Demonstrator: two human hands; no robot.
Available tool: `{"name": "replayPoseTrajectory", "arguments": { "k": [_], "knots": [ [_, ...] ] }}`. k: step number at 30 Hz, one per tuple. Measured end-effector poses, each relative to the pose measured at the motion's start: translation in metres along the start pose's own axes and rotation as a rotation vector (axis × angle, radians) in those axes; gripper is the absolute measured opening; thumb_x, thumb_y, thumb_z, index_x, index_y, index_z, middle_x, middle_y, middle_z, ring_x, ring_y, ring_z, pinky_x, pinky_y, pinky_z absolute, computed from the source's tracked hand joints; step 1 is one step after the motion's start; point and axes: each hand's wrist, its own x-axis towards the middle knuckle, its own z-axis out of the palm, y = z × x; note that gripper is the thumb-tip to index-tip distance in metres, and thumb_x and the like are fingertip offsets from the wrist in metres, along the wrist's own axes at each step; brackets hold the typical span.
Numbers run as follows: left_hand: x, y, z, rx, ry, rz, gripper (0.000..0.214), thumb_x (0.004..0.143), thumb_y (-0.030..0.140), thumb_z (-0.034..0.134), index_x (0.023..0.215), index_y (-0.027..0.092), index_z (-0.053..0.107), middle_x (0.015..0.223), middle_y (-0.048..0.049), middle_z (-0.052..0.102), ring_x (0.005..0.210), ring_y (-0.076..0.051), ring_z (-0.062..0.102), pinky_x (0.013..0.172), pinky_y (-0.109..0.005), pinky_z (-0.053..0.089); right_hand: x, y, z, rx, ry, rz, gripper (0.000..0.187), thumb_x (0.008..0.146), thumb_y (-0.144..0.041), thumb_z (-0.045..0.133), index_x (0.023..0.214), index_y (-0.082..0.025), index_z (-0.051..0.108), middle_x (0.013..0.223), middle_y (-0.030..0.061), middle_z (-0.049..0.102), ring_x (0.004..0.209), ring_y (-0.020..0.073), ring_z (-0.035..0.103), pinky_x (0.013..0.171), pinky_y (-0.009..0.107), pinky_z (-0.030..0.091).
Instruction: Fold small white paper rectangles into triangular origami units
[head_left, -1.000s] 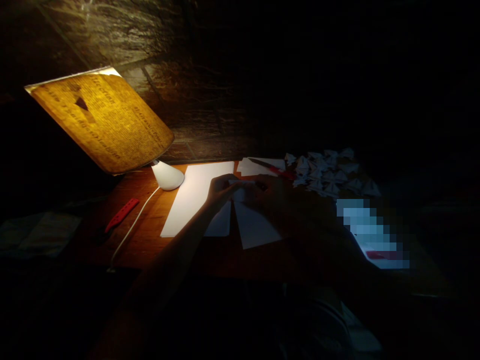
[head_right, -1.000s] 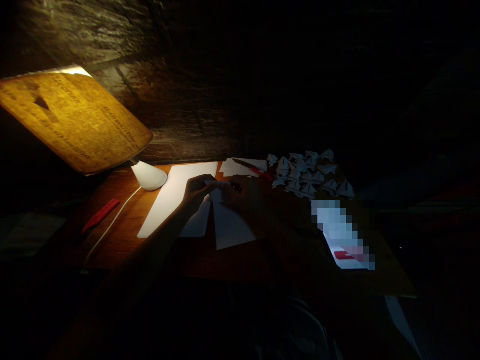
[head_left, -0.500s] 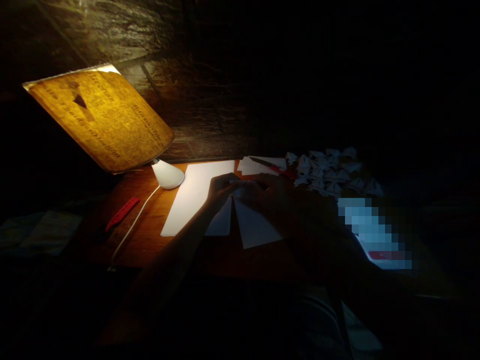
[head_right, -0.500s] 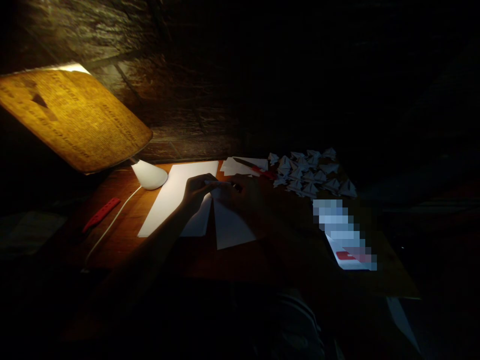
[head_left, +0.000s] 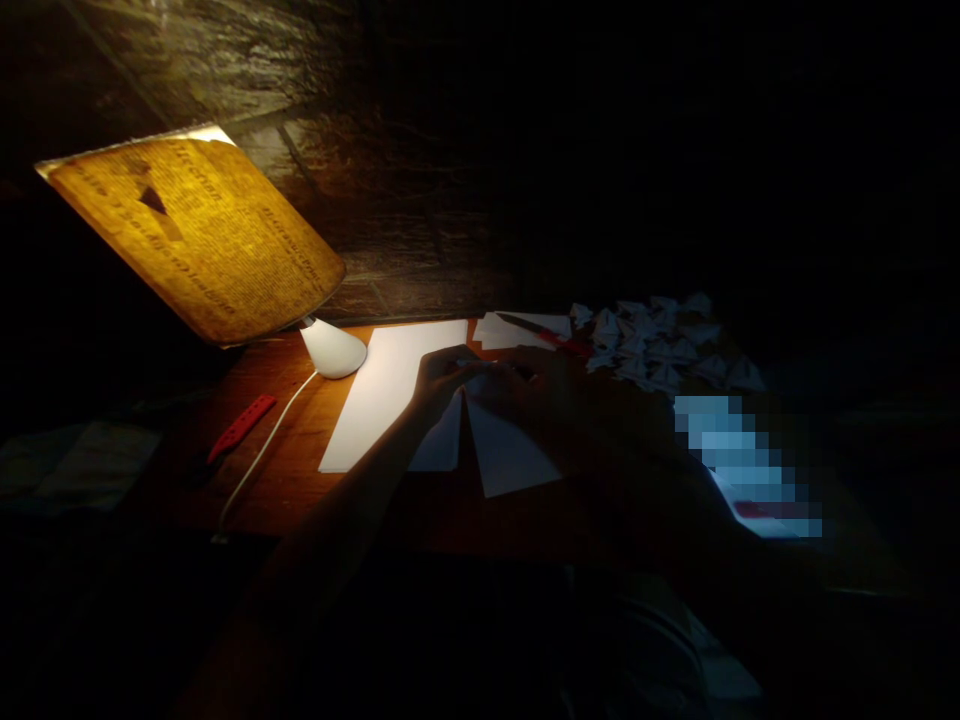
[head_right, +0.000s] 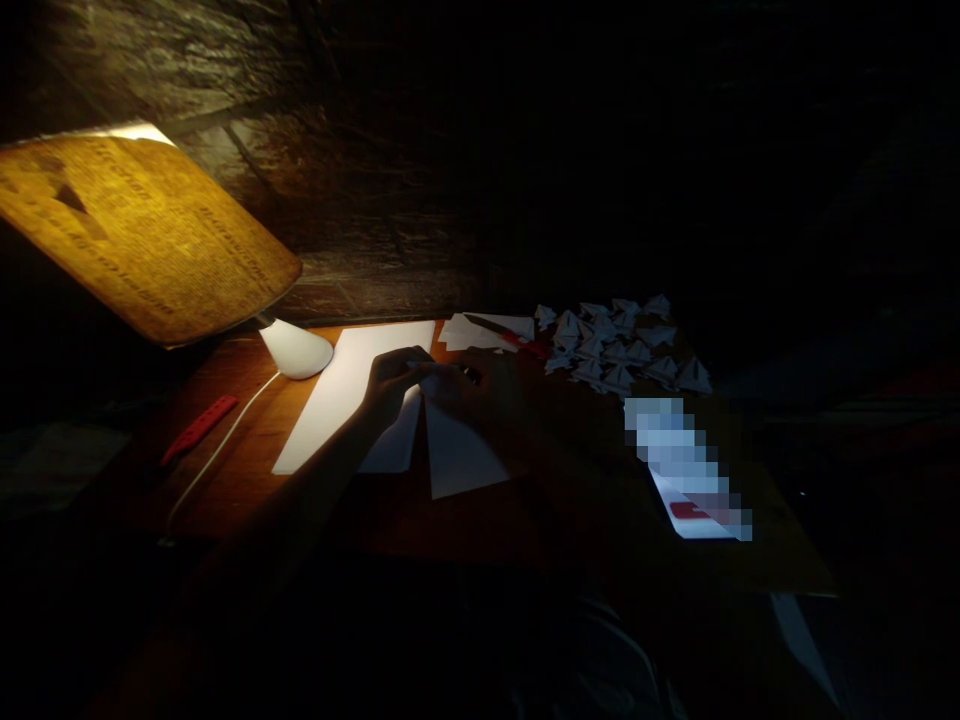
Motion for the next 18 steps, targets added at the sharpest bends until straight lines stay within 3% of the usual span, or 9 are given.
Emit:
{"name": "replayPoseTrajectory", "arguments": {
  "k": [5, 11, 18],
  "knots": [
    [0.001, -0.001, -0.001, -0.014, -0.015, 0.009, 0.023, 0.073, 0.036, 0.086, 0.067, 0.018, 0.074, 0.066, -0.0004, 0.065, 0.064, -0.013, 0.055, 0.062, -0.027, 0.038, 0.002, 0.006, 0.002, -0.041, 0.009, -0.026, 0.028, 0.090, -0.044, 0.075, 0.073, -0.023, 0.074, 0.073, 0.0025, 0.071, 0.067, 0.0166, 0.061, 0.060, 0.030, 0.045],
    [-0.001, 0.002, -0.002, 0.020, -0.064, 0.012, 0.024, 0.073, 0.037, 0.086, 0.068, 0.017, 0.074, 0.068, -0.0013, 0.066, 0.066, -0.014, 0.057, 0.062, -0.027, 0.038, 0.003, 0.016, 0.006, 0.001, 0.006, -0.002, 0.016, 0.088, -0.035, 0.075, 0.077, -0.023, 0.078, 0.073, 0.0014, 0.074, 0.068, 0.0171, 0.063, 0.061, 0.029, 0.047],
    [-0.001, -0.002, -0.002, 0.047, 0.010, 0.018, 0.035, 0.077, 0.048, 0.087, 0.071, 0.016, 0.073, 0.065, -0.0003, 0.063, 0.063, -0.013, 0.055, 0.059, -0.025, 0.037, 0.003, 0.011, 0.002, 0.048, 0.067, 0.087, 0.017, 0.090, -0.031, 0.071, 0.077, -0.022, 0.077, 0.078, 0.0030, 0.077, 0.072, 0.0179, 0.067, 0.063, 0.029, 0.047]
  ]
}}
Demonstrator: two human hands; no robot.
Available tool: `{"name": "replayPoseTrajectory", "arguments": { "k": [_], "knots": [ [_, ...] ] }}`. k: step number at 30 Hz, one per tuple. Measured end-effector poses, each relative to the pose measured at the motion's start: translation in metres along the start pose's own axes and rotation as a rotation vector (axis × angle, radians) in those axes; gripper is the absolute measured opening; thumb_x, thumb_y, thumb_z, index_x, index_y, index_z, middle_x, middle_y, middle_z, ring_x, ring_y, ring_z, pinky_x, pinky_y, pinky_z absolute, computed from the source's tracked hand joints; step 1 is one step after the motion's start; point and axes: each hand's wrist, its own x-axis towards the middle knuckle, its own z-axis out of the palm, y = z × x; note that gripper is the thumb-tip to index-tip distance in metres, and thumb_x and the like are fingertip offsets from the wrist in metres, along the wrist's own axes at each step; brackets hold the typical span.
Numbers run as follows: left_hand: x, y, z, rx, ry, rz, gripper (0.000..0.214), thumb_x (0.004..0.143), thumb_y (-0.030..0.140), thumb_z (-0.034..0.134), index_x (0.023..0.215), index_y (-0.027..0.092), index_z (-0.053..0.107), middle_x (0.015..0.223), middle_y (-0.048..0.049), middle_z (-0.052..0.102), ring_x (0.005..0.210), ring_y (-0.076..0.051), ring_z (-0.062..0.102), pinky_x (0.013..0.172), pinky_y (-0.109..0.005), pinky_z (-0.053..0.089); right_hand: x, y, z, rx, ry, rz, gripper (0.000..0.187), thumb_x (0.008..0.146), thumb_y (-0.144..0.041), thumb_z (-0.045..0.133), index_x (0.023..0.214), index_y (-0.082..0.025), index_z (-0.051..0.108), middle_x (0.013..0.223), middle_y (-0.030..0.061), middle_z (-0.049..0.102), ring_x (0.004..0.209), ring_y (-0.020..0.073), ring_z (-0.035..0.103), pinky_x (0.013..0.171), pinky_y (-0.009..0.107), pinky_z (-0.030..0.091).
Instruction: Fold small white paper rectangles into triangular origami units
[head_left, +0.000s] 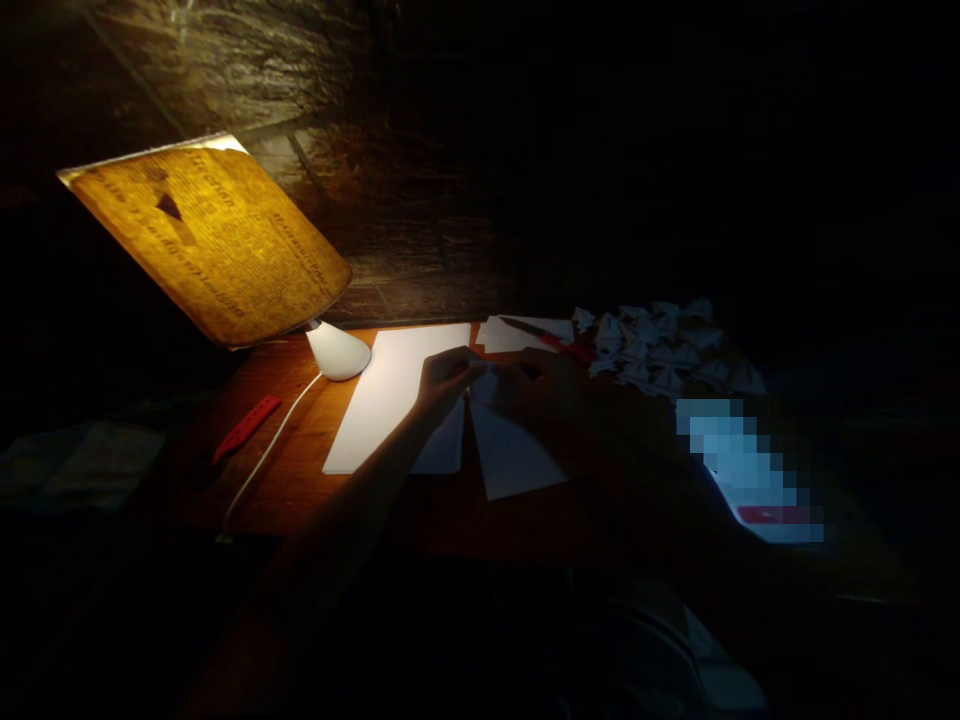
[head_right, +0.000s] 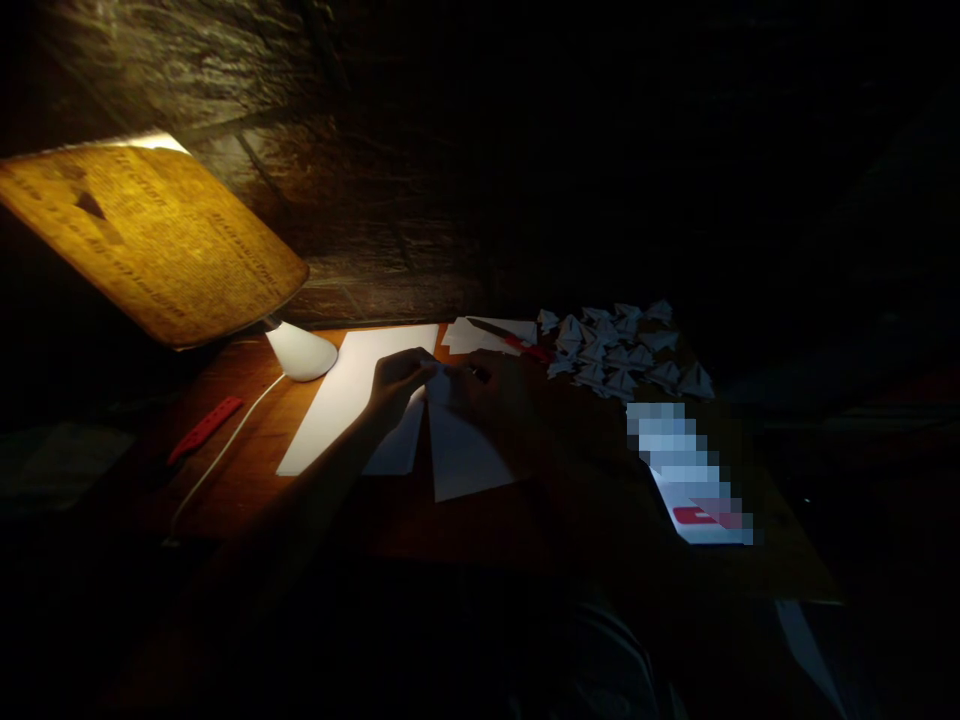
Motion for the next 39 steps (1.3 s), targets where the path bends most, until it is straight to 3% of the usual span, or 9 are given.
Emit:
{"name": "replayPoseTrajectory", "arguments": {
  "k": [4, 18, 28, 39],
  "knots": [
    [0.001, 0.000, -0.003, -0.002, 0.064, 0.020, 0.038, 0.074, 0.049, 0.089, 0.069, 0.016, 0.072, 0.065, -0.0003, 0.062, 0.064, -0.013, 0.054, 0.059, -0.026, 0.037, 0.001, 0.002, -0.001, -0.011, -0.010, 0.004, 0.014, 0.088, -0.027, 0.071, 0.076, -0.022, 0.076, 0.079, 0.0037, 0.077, 0.075, 0.0186, 0.067, 0.066, 0.030, 0.048],
    [0.002, -0.002, -0.001, -0.095, 0.081, 0.009, 0.032, 0.072, 0.040, 0.090, 0.066, 0.016, 0.069, 0.062, 0.0018, 0.058, 0.061, -0.010, 0.052, 0.059, -0.024, 0.037, 0.001, 0.002, 0.000, 0.019, 0.004, 0.048, 0.015, 0.088, -0.029, 0.072, 0.076, -0.021, 0.076, 0.076, 0.0028, 0.075, 0.072, 0.0177, 0.065, 0.065, 0.030, 0.045],
    [0.004, -0.006, -0.003, -0.009, 0.084, -0.007, 0.038, 0.071, 0.047, 0.091, 0.067, 0.015, 0.070, 0.063, 0.0003, 0.061, 0.062, -0.012, 0.054, 0.059, -0.025, 0.036, 0.000, -0.002, -0.004, -0.003, 0.011, 0.024, 0.014, 0.089, -0.028, 0.072, 0.077, -0.023, 0.078, 0.077, 0.0022, 0.076, 0.074, 0.0185, 0.067, 0.068, 0.031, 0.047],
    [0.007, -0.006, -0.001, -0.226, 0.090, -0.072, 0.031, 0.066, 0.031, 0.082, 0.057, 0.017, 0.057, 0.062, 0.0026, 0.049, 0.060, -0.010, 0.043, 0.058, -0.024, 0.032, -0.002, 0.000, 0.007, 0.030, -0.017, 0.091, 0.023, 0.091, -0.033, 0.070, 0.070, -0.021, 0.071, 0.069, 0.0027, 0.070, 0.065, 0.0172, 0.060, 0.060, 0.030, 0.045]
  ]
}}
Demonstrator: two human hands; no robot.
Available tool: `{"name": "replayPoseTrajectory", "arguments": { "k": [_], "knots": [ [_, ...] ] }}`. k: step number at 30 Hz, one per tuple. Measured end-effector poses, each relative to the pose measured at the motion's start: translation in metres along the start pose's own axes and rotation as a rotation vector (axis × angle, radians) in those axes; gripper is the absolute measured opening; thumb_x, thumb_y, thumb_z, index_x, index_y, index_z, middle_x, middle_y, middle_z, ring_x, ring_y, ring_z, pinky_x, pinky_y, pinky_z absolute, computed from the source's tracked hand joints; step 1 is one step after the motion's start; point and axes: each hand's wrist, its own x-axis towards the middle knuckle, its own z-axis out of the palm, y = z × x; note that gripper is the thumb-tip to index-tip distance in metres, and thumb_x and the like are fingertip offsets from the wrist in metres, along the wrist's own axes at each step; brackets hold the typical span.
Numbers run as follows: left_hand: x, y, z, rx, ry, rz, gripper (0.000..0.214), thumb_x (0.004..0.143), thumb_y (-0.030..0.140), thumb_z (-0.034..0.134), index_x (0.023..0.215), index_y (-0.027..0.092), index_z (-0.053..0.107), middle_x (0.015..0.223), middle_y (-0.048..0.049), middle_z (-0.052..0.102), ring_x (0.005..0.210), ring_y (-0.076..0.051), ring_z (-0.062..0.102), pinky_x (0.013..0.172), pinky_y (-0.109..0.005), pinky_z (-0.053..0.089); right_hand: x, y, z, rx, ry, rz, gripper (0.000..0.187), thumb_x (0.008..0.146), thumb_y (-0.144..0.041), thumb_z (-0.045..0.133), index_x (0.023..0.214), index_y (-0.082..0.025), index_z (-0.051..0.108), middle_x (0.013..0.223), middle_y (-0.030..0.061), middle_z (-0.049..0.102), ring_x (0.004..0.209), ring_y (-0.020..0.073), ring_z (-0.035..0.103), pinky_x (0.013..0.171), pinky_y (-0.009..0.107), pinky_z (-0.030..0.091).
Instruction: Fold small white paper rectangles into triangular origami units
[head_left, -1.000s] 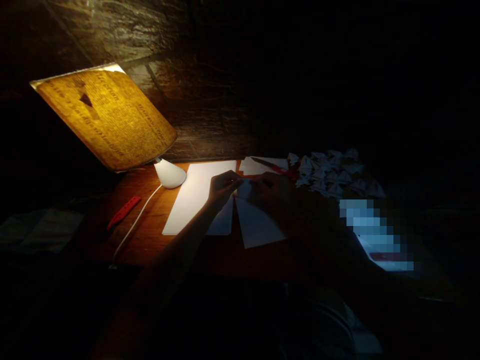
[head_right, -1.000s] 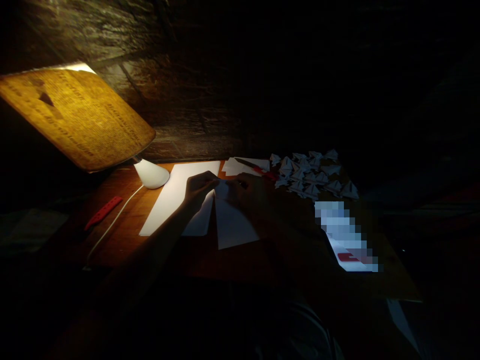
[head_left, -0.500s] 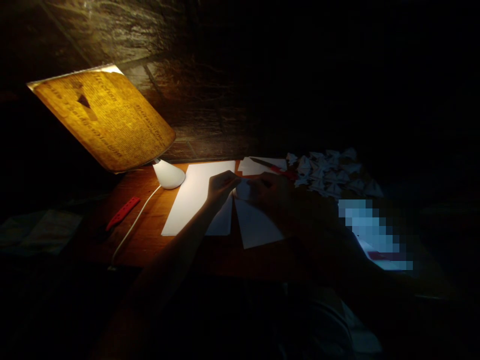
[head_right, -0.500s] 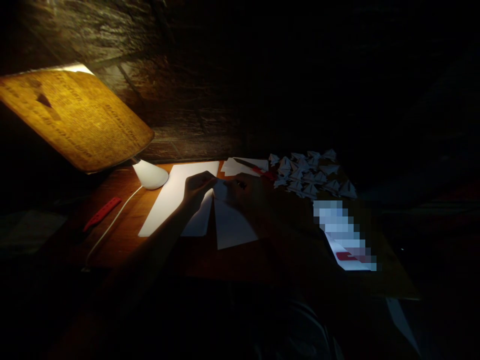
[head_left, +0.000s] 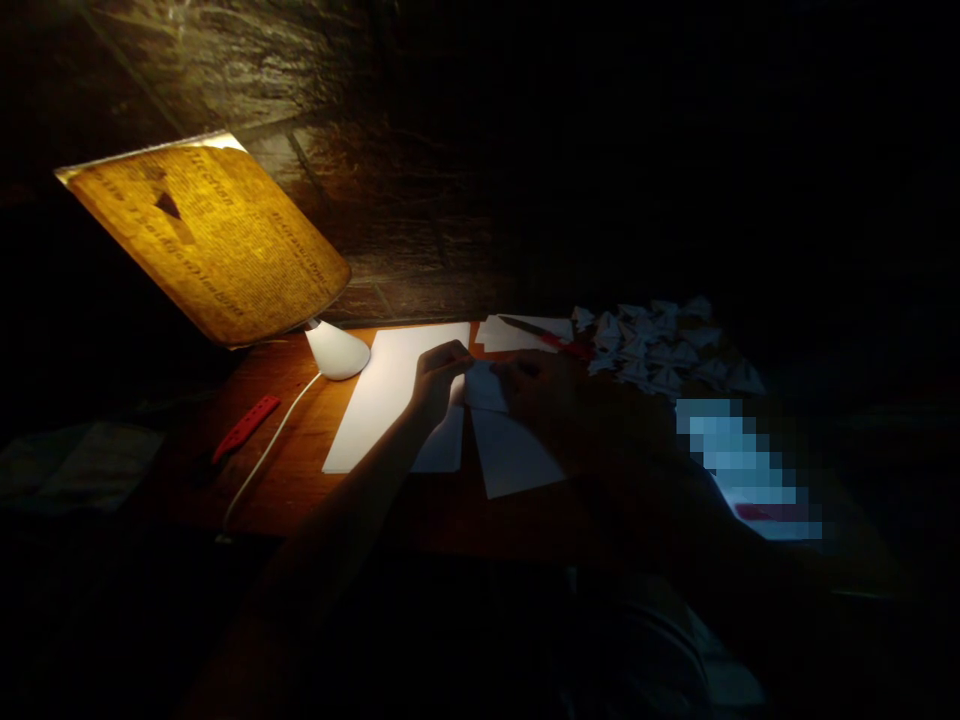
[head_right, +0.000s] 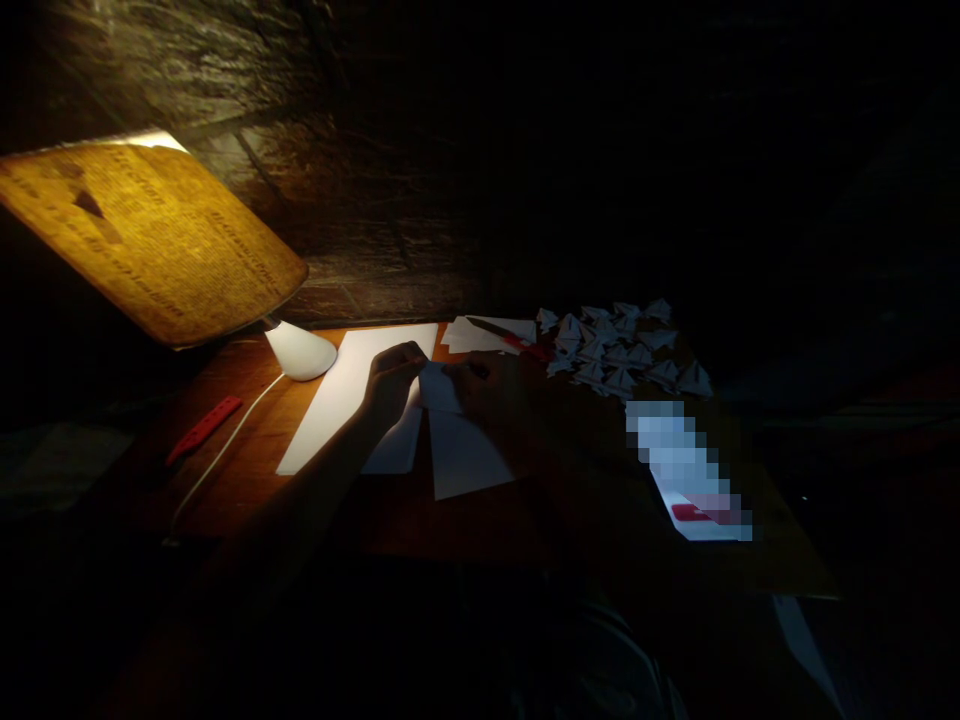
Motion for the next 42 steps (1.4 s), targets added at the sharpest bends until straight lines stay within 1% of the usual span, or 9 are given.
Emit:
{"name": "replayPoseTrajectory", "arguments": {
  "k": [4, 9, 16, 20, 24, 27, 32, 36, 42],
  "knots": [
    [-0.001, -0.005, -0.001, 0.035, -0.027, -0.050, 0.038, 0.071, 0.044, 0.086, 0.065, 0.017, 0.060, 0.063, 0.0034, 0.049, 0.059, -0.009, 0.044, 0.055, -0.021, 0.033, 0.004, 0.008, 0.000, 0.120, 0.009, 0.077, 0.026, 0.088, -0.035, 0.071, 0.067, -0.021, 0.068, 0.067, 0.0022, 0.067, 0.065, 0.0168, 0.059, 0.059, 0.029, 0.045],
    [-0.003, -0.012, -0.004, 0.104, -0.102, -0.159, 0.054, 0.068, 0.063, 0.089, 0.066, 0.018, 0.059, 0.061, 0.0027, 0.051, 0.055, -0.011, 0.049, 0.050, -0.022, 0.035, 0.013, 0.015, -0.004, 0.266, -0.001, 0.152, 0.028, 0.082, -0.040, 0.075, 0.064, -0.021, 0.064, 0.064, 0.0001, 0.062, 0.065, 0.0162, 0.057, 0.059, 0.029, 0.044],
    [-0.003, -0.018, -0.001, 0.036, -0.031, -0.197, 0.052, 0.066, 0.058, 0.092, 0.063, 0.018, 0.059, 0.057, 0.0017, 0.050, 0.053, -0.013, 0.052, 0.048, -0.025, 0.039, 0.012, 0.014, -0.004, 0.292, -0.032, 0.167, 0.038, 0.081, -0.044, 0.076, 0.058, -0.023, 0.055, 0.059, -0.0016, 0.054, 0.058, 0.0141, 0.050, 0.054, 0.028, 0.039],
    [-0.004, -0.015, -0.001, 0.046, -0.036, -0.197, 0.050, 0.065, 0.055, 0.092, 0.061, 0.018, 0.059, 0.055, 0.0026, 0.048, 0.051, -0.012, 0.050, 0.047, -0.024, 0.038, 0.011, 0.017, -0.002, 0.348, -0.132, 0.198, 0.039, 0.083, -0.047, 0.075, 0.061, -0.024, 0.052, 0.059, -0.0024, 0.052, 0.056, 0.0142, 0.047, 0.053, 0.029, 0.038],
    [-0.007, -0.005, 0.001, 0.086, -0.117, -0.215, 0.048, 0.063, 0.052, 0.092, 0.058, 0.017, 0.059, 0.054, 0.0029, 0.048, 0.049, -0.009, 0.044, 0.047, -0.023, 0.031, 0.010, 0.016, -0.001, 0.377, -0.179, 0.191, 0.034, 0.082, -0.049, 0.074, 0.067, -0.024, 0.057, 0.064, 0.0005, 0.060, 0.061, 0.0166, 0.053, 0.056, 0.030, 0.042],
    [-0.009, 0.002, 0.006, 0.160, -0.204, -0.192, 0.052, 0.066, 0.052, 0.089, 0.052, 0.017, 0.053, 0.051, 0.0042, 0.041, 0.049, -0.008, 0.036, 0.048, -0.024, 0.022, 0.011, 0.013, -0.006, 0.298, -0.211, 0.132, 0.029, 0.077, -0.047, 0.076, 0.068, -0.022, 0.063, 0.068, 0.0018, 0.064, 0.065, 0.0172, 0.057, 0.058, 0.030, 0.045],
    [-0.008, 0.001, 0.010, 0.283, -0.222, -0.115, 0.060, 0.072, 0.064, 0.083, 0.053, 0.019, 0.048, 0.052, 0.0053, 0.034, 0.050, -0.008, 0.030, 0.049, -0.025, 0.016, 0.015, 0.012, -0.012, 0.213, -0.148, 0.069, 0.028, 0.080, -0.041, 0.072, 0.065, -0.022, 0.058, 0.067, -0.0003, 0.060, 0.065, 0.0154, 0.055, 0.062, 0.030, 0.046],
    [-0.005, -0.002, 0.006, 0.373, -0.214, -0.106, 0.067, 0.073, 0.072, 0.079, 0.052, 0.020, 0.042, 0.052, 0.0058, 0.031, 0.051, -0.007, 0.028, 0.050, -0.025, 0.015, 0.014, 0.011, -0.011, 0.228, -0.128, 0.125, 0.032, 0.081, -0.043, 0.074, 0.065, -0.022, 0.054, 0.066, -0.0018, 0.055, 0.065, 0.0145, 0.050, 0.059, 0.028, 0.042],
    [-0.007, -0.002, 0.005, 0.397, -0.302, -0.089, 0.067, 0.077, 0.072, 0.076, 0.053, 0.019, 0.042, 0.054, 0.0057, 0.031, 0.053, -0.007, 0.029, 0.051, -0.025, 0.017, 0.011, 0.006, -0.011, 0.316, -0.254, 0.192, 0.036, 0.078, -0.053, 0.075, 0.067, -0.022, 0.058, 0.067, -0.0010, 0.056, 0.063, 0.0144, 0.048, 0.058, 0.029, 0.038]
  ]
}}
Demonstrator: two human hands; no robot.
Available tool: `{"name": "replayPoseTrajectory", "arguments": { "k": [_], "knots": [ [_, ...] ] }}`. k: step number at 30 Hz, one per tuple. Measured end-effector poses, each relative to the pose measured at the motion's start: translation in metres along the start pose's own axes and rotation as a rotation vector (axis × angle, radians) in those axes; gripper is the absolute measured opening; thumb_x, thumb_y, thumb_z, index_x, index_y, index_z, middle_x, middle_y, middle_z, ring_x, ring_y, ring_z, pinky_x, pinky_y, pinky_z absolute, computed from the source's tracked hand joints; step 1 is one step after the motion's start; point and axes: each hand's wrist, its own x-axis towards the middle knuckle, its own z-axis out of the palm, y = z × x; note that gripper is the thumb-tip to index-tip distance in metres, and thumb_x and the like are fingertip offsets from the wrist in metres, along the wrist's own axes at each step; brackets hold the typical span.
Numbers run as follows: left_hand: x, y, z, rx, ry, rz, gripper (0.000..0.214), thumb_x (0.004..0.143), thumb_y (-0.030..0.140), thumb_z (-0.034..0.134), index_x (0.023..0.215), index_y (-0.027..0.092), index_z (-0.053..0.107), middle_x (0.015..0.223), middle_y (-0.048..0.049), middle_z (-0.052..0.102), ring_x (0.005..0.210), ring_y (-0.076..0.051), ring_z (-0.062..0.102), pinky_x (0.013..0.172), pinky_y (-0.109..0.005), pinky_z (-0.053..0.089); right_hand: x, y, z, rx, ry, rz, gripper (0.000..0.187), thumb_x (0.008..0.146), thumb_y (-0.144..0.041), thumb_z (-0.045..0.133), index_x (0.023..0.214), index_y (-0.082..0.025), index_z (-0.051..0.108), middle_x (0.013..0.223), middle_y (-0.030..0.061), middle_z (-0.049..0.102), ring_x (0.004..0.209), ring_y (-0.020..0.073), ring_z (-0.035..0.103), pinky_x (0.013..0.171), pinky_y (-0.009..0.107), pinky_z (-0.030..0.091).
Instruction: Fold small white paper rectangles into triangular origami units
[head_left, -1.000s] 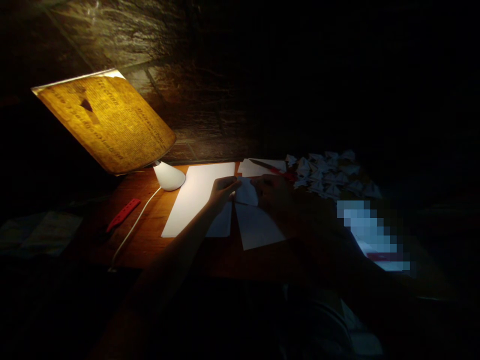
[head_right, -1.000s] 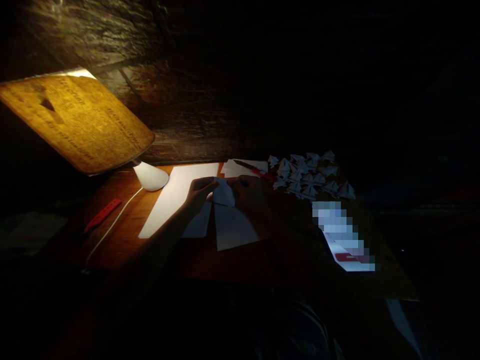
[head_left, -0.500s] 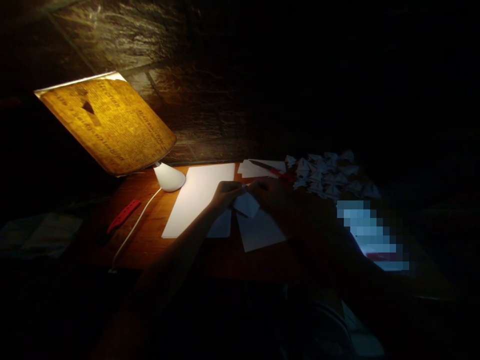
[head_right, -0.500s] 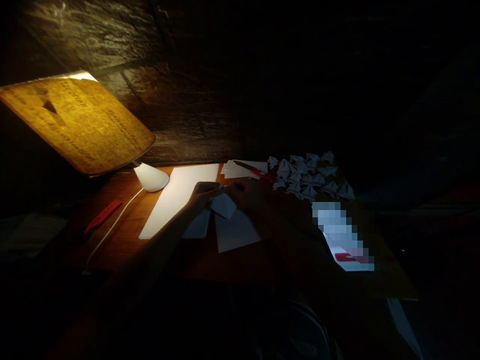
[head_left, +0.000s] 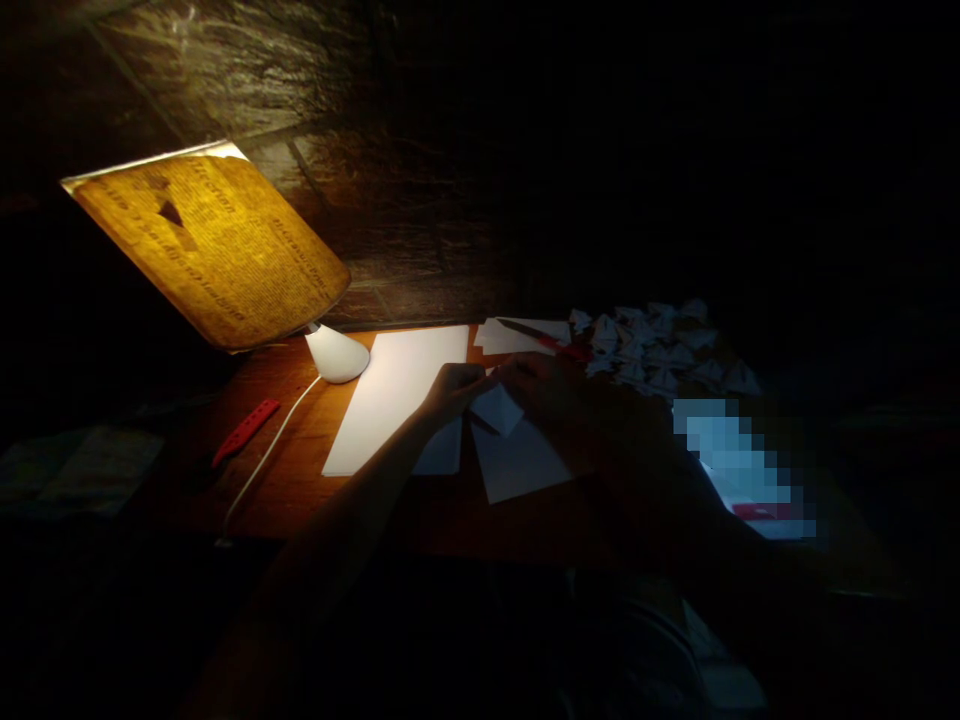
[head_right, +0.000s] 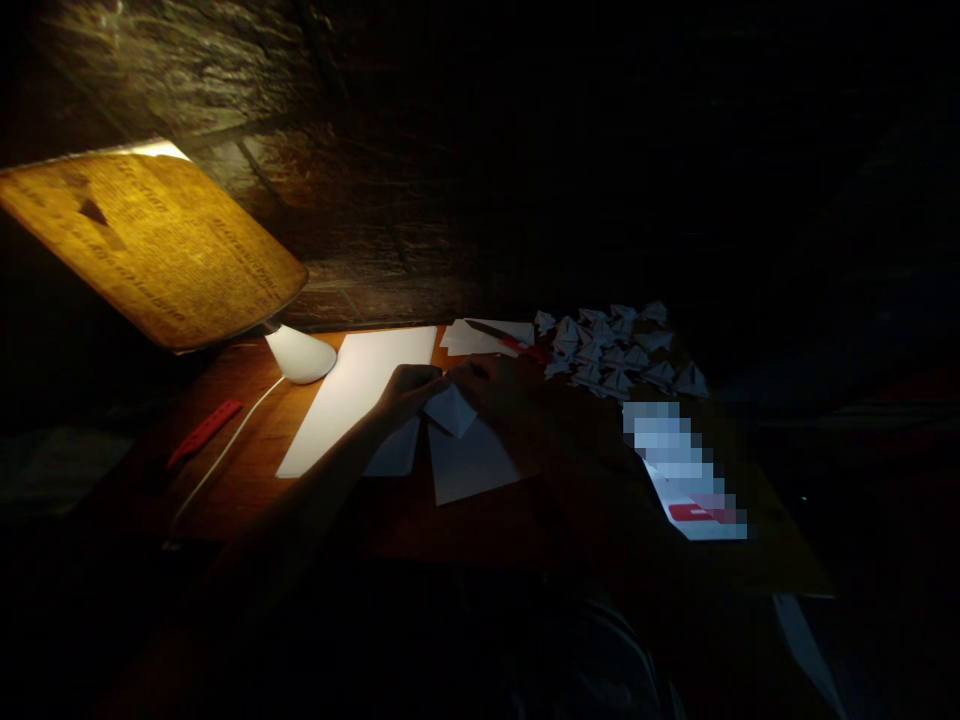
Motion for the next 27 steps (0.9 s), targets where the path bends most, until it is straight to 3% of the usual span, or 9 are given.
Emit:
{"name": "replayPoseTrajectory", "arguments": {
  "k": [5, 11, 18, 27],
  "knots": [
    [0.0003, 0.0010, 0.0036, -0.012, -0.005, 0.002, 0.070, 0.073, 0.072, 0.081, 0.052, 0.017, 0.043, 0.053, 0.0059, 0.033, 0.050, -0.005, 0.032, 0.047, -0.022, 0.019, 0.0020, 0.0004, -0.0022, -0.088, 0.057, -0.014, 0.033, 0.079, -0.046, 0.077, 0.065, -0.022, 0.058, 0.067, -0.0004, 0.058, 0.066, 0.0154, 0.049, 0.059, 0.029, 0.037],
    [-0.0012, 0.0054, 0.0039, -0.223, 0.057, -0.177, 0.068, 0.061, 0.078, 0.087, 0.060, 0.019, 0.052, 0.048, 0.0050, 0.045, 0.039, -0.016, 0.058, 0.037, -0.025, 0.038, 0.0069, 0.0060, -0.0028, 0.019, 0.216, -0.062, 0.034, 0.084, -0.040, 0.073, 0.065, -0.023, 0.050, 0.066, -0.0028, 0.050, 0.064, 0.0139, 0.044, 0.060, 0.029, 0.037],
    [-0.0012, 0.0025, 0.0041, -0.219, 0.334, -0.086, 0.060, 0.068, 0.065, 0.088, 0.057, 0.019, 0.052, 0.045, 0.0073, 0.041, 0.034, -0.007, 0.043, 0.035, -0.021, 0.024, 0.0078, 0.0071, -0.0010, -0.011, 0.200, -0.065, 0.038, 0.084, -0.044, 0.075, 0.063, -0.023, 0.052, 0.062, -0.0027, 0.050, 0.061, 0.0137, 0.044, 0.057, 0.029, 0.035],
    [0.0018, -0.0027, 0.0022, -0.206, 0.337, -0.041, 0.059, 0.069, 0.061, 0.089, 0.053, 0.018, 0.051, 0.049, 0.0059, 0.039, 0.044, -0.006, 0.037, 0.041, -0.021, 0.025, 0.0051, 0.0045, -0.0019, 0.082, 0.183, -0.053, 0.031, 0.082, -0.039, 0.077, 0.065, -0.023, 0.057, 0.066, -0.0019, 0.055, 0.065, 0.0147, 0.049, 0.059, 0.029, 0.038]
  ]
}}
